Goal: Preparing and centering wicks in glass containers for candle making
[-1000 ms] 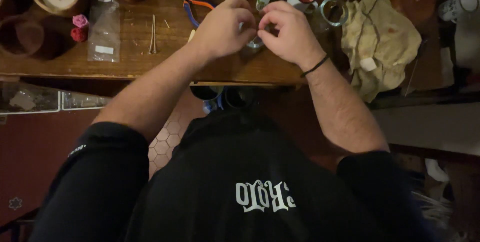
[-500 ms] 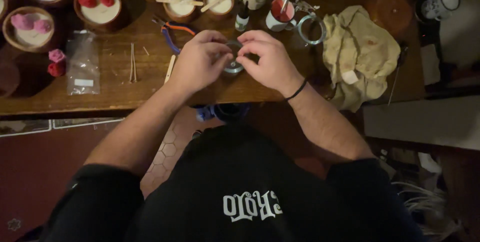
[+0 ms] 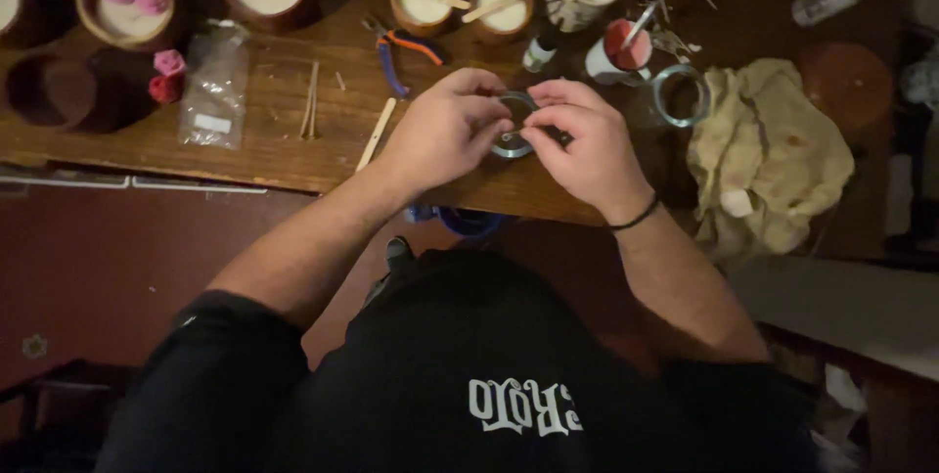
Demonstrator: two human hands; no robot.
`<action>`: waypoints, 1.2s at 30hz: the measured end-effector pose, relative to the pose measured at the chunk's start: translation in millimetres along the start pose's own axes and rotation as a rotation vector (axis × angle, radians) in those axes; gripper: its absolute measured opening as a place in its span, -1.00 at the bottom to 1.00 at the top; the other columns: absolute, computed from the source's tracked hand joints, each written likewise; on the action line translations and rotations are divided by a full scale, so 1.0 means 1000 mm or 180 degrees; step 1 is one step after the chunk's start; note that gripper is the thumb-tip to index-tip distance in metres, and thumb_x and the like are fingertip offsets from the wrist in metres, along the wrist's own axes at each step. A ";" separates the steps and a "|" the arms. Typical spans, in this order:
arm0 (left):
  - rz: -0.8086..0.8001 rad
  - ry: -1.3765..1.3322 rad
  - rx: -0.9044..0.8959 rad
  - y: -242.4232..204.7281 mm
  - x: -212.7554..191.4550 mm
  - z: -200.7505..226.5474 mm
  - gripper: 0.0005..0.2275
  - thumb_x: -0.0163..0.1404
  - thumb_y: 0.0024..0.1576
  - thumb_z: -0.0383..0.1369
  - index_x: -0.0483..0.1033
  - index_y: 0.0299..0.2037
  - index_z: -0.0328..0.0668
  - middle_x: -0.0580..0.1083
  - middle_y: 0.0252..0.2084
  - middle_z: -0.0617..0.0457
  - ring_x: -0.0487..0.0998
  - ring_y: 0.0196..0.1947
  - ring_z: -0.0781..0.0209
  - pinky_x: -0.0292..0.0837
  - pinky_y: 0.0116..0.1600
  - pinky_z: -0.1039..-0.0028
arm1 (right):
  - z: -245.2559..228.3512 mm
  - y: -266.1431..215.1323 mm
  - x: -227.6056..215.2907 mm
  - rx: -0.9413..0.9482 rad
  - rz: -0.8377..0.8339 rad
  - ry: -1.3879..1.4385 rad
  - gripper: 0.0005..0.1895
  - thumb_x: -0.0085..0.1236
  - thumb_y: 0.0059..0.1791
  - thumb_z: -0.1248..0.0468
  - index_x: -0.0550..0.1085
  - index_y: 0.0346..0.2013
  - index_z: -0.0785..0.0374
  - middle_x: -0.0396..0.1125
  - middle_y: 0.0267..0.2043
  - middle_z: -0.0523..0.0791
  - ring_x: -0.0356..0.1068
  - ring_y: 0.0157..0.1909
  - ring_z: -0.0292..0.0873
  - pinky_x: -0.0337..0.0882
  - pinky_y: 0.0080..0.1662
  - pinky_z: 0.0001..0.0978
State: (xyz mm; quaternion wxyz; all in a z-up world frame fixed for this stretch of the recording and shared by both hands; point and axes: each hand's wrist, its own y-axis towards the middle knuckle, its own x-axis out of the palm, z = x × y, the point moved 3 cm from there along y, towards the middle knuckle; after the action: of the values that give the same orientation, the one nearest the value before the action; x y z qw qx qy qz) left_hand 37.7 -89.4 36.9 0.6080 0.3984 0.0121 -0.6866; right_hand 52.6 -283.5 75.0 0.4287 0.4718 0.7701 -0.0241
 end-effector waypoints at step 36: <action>0.0362 0.1181 -0.2655 0.045 -0.088 -0.175 -0.65 0.18 0.16 -0.07 0.66 -0.43 -0.22 0.60 -0.40 -0.19 0.62 -0.30 -0.25 0.44 -0.15 0.04 | 0.025 -0.089 0.037 0.0256 0.1268 -0.0279 -0.93 0.10 0.05 0.54 0.48 -0.20 0.39 0.37 -0.22 0.03 0.37 -0.18 0.00 0.40 -0.04 -0.22</action>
State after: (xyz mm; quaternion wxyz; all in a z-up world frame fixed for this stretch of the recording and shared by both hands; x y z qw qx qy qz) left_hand 164.1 59.2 -11.8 0.7408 0.2359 0.3741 -0.5056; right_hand -5.1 -317.8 1.2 0.4388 0.6300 0.6407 0.0099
